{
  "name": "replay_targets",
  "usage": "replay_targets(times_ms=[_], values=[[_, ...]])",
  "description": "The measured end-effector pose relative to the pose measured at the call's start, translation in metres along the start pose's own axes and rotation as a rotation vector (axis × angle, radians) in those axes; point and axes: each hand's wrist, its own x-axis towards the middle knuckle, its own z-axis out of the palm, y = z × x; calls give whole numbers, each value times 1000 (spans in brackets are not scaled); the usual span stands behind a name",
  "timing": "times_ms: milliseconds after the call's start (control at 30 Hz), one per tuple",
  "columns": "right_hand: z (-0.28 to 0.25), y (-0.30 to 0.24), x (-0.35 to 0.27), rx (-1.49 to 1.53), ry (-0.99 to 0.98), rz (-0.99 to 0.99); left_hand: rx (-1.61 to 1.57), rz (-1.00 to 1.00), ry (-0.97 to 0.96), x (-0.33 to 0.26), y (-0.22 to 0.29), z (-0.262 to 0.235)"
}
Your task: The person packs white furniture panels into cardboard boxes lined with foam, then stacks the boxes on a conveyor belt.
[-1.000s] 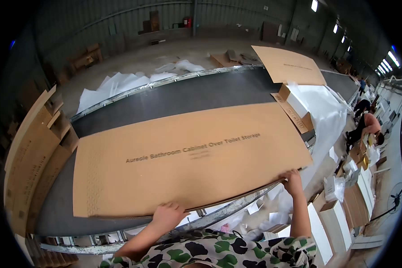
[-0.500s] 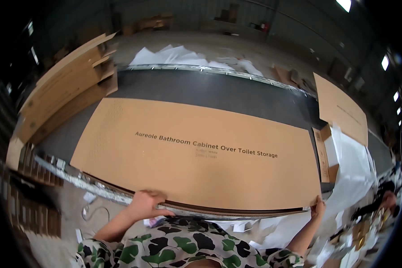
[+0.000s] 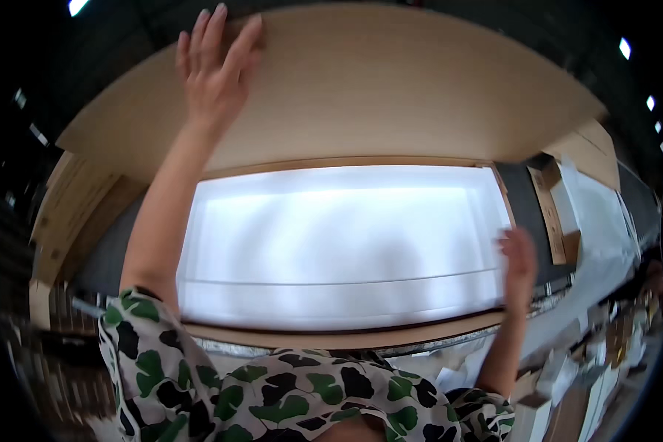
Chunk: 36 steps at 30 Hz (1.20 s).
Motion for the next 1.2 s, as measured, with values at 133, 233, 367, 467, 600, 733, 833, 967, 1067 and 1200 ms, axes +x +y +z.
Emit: replay_targets(times_ms=[133,233,367,467,600,733,833,967,1067,1200], values=[[87,27,-58,-989,-509,33,-148,-144,-497,-62,13,149],[90,35,-85,-1155,-894,375,-251,-34,-1050,-195,20,208],[78,26,-58,-1314,-979,528,-630,-160,-1336,-216,126,171],[112,48,-45,-1312,-935,145,-953,-320,-1158,-223,125,115],[144,88,-51,-1236,-1092,203,-1130,-180,-909,-236,143,-13],[142,44,-65,-1369,-1122,216,-1369,-125,-1368,-248,133,-124],[132,14,-85,-1329,-1030,326,-1399,-131,-1686,-233,131,-162],[114,-4,-93,-1217,-991,551,-1329,-159,-2521,-228,130,-189],[106,-4,-94,-1160,-832,562,-1341,-233,-2500,-232,130,-190],[77,1,-118,-1312,-443,360,-1256,-360,-2596,-248,132,-176]])
